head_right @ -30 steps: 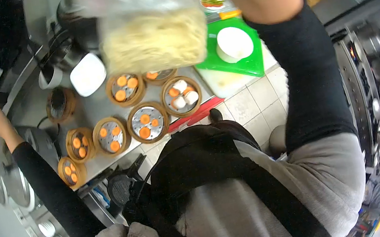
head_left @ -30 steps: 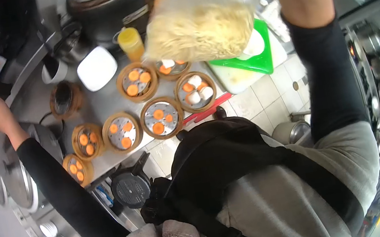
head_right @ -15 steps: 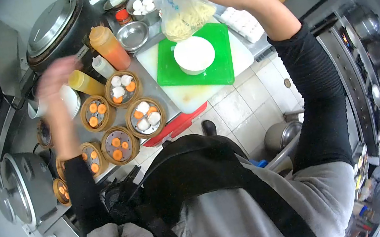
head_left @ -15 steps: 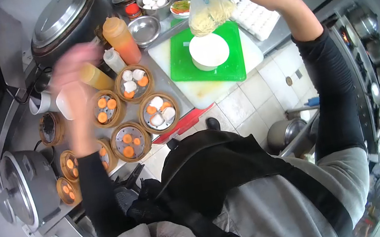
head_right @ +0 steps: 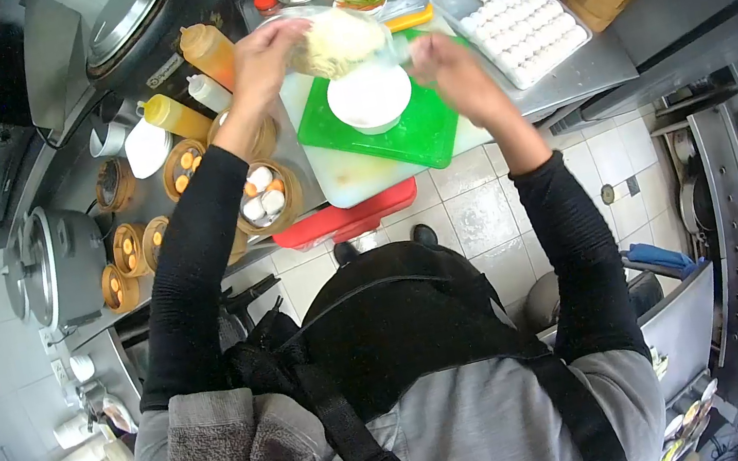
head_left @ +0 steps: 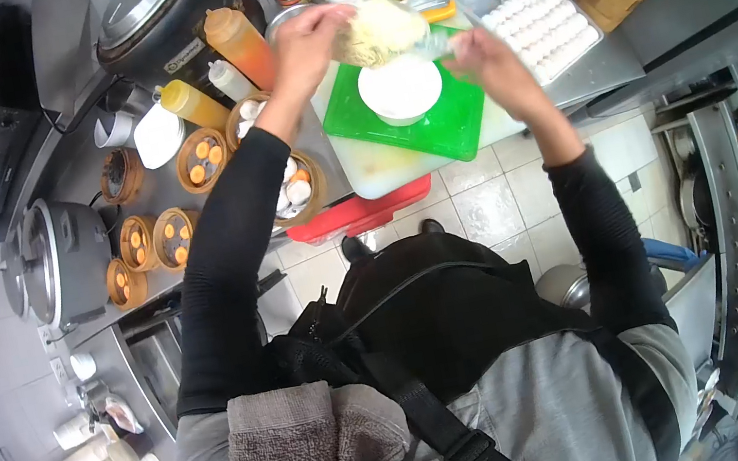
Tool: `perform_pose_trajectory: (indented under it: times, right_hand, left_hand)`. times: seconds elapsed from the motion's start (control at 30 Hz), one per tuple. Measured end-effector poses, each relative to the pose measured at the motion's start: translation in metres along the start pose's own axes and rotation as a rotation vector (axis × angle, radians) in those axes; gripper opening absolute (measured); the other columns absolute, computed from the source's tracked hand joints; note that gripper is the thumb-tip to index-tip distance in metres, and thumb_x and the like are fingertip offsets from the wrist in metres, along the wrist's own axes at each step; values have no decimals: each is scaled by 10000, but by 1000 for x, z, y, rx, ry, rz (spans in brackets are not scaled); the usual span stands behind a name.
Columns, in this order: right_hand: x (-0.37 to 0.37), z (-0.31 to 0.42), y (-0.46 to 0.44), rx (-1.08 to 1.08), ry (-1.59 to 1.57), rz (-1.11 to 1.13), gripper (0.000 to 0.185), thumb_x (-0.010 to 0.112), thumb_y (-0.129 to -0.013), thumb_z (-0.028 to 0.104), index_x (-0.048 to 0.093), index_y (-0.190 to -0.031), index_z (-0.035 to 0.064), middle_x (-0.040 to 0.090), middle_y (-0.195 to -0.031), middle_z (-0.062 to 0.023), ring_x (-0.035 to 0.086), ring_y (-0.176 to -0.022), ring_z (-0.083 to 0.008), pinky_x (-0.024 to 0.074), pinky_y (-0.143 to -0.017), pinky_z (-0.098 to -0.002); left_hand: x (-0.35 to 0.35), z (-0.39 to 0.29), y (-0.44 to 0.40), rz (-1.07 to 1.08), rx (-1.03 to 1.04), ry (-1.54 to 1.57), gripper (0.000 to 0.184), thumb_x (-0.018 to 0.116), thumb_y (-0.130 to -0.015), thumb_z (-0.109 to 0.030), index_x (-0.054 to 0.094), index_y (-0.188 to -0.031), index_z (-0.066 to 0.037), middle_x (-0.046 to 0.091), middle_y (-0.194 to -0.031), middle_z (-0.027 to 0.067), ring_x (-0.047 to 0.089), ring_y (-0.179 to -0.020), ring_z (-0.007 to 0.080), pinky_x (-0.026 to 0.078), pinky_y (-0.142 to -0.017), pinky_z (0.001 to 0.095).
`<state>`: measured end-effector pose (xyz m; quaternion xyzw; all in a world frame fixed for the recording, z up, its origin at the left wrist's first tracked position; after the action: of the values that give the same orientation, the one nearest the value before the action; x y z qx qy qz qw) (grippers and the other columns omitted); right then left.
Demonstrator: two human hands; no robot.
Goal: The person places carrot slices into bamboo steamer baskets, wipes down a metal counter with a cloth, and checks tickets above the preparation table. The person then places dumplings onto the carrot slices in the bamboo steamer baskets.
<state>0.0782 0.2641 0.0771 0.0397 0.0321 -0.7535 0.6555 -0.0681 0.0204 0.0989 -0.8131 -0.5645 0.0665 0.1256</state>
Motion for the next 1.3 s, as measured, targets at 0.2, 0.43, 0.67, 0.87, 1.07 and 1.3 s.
perform_pose_trajectory:
  times: [0.2, 0.43, 0.67, 0.87, 1.07, 1.3]
  right_hand:
    - [-16, -40, 27, 27, 291, -100, 308, 599, -946, 98, 539, -1221, -27, 634, -1128, -127, 636, -963, -167, 507, -823, -287]
    - [-2, -16, 14, -139, 261, -73, 470, 730, -873, 218, 545, -1248, 5, 659, -1052, -126, 659, -800, -191, 537, -747, -323]
    - [26, 24, 13, -250, 134, -47, 831, 836, -780, 294, 377, -1432, 60, 506, -1244, -126, 605, -809, -158, 504, -690, -276]
    - [32, -26, -35, -410, 299, -43, 625, 788, -811, 240, 503, -1316, 6, 600, -1165, -101, 611, -893, -182, 526, -773, -305]
    - [45, 27, -65, -205, -402, 333, 340, 603, -854, 68, 592, -1183, -17, 653, -1079, -63, 615, -893, -108, 518, -794, -271]
    - [25, -83, -34, -15, 742, -295, 441, 669, -813, 326, 655, -1110, 0, 700, -887, -198, 689, -756, -282, 544, -696, -376]
  left_hand:
    - [31, -35, 3, 270, 252, -954, 281, 692, -895, -316, 694, -893, -35, 664, -773, 166, 640, -727, 323, 489, -660, 406]
    - [50, -66, -11, 223, 287, -916, 373, 684, -908, -379, 617, -815, -25, 624, -684, 136, 593, -609, 293, 456, -576, 393]
    - [71, -97, -17, 140, 323, -797, 336, 733, -879, -347, 608, -815, -42, 568, -636, 35, 518, -582, 121, 435, -560, 303]
    - [58, -77, -34, 297, 2, -58, 188, 685, -938, -195, 605, -997, -35, 658, -798, 2, 609, -741, 88, 489, -723, 227]
    - [32, -46, 7, 614, -57, -389, 672, 718, -888, -141, 402, -1478, -80, 548, -1311, 67, 536, -1164, 128, 471, -939, 291]
    - [-61, 62, 13, 171, -554, 347, 319, 505, -989, -125, 541, -1296, -47, 643, -1087, 54, 618, -972, 127, 513, -857, 290]
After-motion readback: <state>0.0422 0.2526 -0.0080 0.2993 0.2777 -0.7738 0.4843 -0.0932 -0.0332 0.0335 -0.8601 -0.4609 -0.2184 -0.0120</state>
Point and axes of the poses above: each hand's wrist, its own y-axis away from the middle knuckle, its own x-axis out of the palm, z = x × y, the point moved 2 cm from there along -y, towards the middle knuckle
